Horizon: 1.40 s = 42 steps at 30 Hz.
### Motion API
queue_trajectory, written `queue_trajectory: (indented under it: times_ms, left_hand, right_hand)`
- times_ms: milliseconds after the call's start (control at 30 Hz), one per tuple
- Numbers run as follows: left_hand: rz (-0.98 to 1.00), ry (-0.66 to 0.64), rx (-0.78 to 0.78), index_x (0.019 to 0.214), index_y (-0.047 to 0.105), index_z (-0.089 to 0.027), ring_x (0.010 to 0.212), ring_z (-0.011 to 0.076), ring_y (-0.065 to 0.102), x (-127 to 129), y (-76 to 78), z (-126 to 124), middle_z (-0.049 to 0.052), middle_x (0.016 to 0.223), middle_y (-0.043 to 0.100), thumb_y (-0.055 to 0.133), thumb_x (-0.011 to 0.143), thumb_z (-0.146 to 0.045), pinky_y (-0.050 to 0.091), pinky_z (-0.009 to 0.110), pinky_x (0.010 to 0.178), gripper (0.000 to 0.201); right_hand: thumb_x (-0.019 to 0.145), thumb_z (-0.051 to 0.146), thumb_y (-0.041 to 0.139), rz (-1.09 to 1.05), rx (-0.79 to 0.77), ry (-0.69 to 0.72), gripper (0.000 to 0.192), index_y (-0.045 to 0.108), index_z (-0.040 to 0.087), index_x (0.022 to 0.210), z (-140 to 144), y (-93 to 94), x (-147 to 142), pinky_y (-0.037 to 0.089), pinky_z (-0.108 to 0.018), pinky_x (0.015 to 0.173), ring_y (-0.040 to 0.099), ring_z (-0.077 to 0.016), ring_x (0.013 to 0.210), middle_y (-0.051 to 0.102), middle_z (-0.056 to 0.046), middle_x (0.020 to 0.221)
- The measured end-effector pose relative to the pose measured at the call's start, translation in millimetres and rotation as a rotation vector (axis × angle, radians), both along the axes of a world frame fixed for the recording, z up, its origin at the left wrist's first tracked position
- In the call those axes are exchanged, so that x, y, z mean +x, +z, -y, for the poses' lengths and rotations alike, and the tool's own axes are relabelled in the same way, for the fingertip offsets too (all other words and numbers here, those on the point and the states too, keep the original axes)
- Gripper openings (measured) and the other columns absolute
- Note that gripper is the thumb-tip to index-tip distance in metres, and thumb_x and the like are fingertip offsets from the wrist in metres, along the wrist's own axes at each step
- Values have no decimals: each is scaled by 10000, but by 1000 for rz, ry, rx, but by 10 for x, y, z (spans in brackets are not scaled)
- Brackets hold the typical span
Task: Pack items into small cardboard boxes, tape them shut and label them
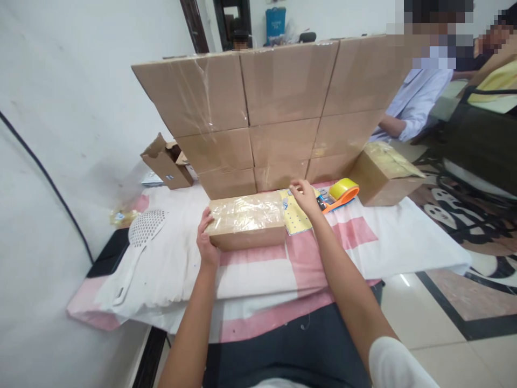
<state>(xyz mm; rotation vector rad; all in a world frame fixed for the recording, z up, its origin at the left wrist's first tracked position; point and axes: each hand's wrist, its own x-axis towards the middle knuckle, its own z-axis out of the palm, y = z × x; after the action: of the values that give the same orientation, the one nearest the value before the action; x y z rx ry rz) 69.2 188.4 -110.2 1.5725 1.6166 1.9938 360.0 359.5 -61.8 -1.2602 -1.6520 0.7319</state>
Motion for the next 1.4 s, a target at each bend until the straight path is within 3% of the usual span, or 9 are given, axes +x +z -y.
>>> queue_trajectory:
  times_ms: [133, 267, 467, 633, 733, 867, 1000, 1200, 1400]
  left_hand:
    - [-36, 22, -4, 1329, 597, -237, 1511, 306, 438, -24, -57, -22, 133, 1578, 504, 182, 1023, -619, 392, 530, 1214, 642]
    - [-61, 81, -12, 1356, 579, -251, 1507, 306, 440, -32, -85, -41, 123, 1570, 508, 131, 1017, -642, 403, 528, 1204, 685]
    - [-90, 97, -16, 1387, 547, -283, 1507, 316, 427, -24, -55, -44, 107, 1562, 503, 103, 1015, -634, 360, 569, 1225, 678]
    - [-53, 12, 55, 1339, 561, -316, 1517, 322, 399, -3, -13, -35, 78, 1568, 494, 142, 1037, -571, 278, 612, 1257, 576]
    - [-82, 80, -27, 1362, 529, -299, 1514, 319, 402, 16, 11, -25, 99, 1572, 477, 51, 1031, -554, 310, 619, 1241, 636]
    - [-116, 118, -40, 1399, 504, -286, 1516, 318, 400, 35, 29, -14, 111, 1565, 478, 0, 1033, -522, 333, 615, 1231, 666]
    - [-142, 132, -27, 1394, 513, -295, 1502, 301, 425, 33, 24, -24, 92, 1565, 490, 39, 1037, -560, 367, 572, 1215, 649]
    - [125, -36, 306, 1124, 699, -255, 1435, 257, 505, 89, 67, -118, 56, 1416, 648, 331, 1034, -532, 278, 522, 1271, 469]
    - [102, 23, 334, 1069, 676, -255, 1422, 244, 527, 232, 170, -170, 42, 1360, 675, 342, 1027, -556, 285, 533, 1274, 452]
  right_hand:
    - [887, 174, 565, 434, 40, -1, 318, 745, 168, 1149, -270, -262, 199, 461, -511, 1056, 585, -323, 1158, 636, -167, 1200]
    - [938, 171, 487, 551, 81, -18, 317, 768, 163, 1085, -310, -438, 123, 456, -528, 1034, 552, -347, 1161, 623, -195, 1203]
    - [919, 252, 489, 170, 50, -112, 223, 702, 190, 939, -321, -475, 108, 491, -481, 1011, 613, -291, 1064, 687, -148, 1065]
    - [780, 416, 650, -379, -206, -90, 225, 637, 206, 861, -205, -318, 115, 547, -377, 760, 636, -201, 755, 686, -46, 801]
    - [687, 426, 742, -536, -237, -22, 284, 635, 218, 847, -26, -164, 82, 519, -315, 650, 576, -148, 643, 649, 9, 708]
    - [690, 413, 785, -587, -182, -8, 277, 633, 223, 823, 369, 63, 34, 552, -329, 686, 621, -155, 690, 673, -4, 761]
    - [788, 393, 743, -567, -90, -106, 193, 645, 232, 829, 846, 163, -3, 568, -371, 795, 680, -200, 822, 709, -41, 861]
    - [859, 276, 671, -462, -79, -238, 77, 708, 209, 869, 1275, -47, -114, 504, -315, 719, 653, -176, 789, 727, -36, 881]
    - [857, 154, 615, -432, -9, -201, 125, 718, 224, 845, 1376, -176, -221, 499, -281, 686, 651, -155, 780, 728, -14, 866]
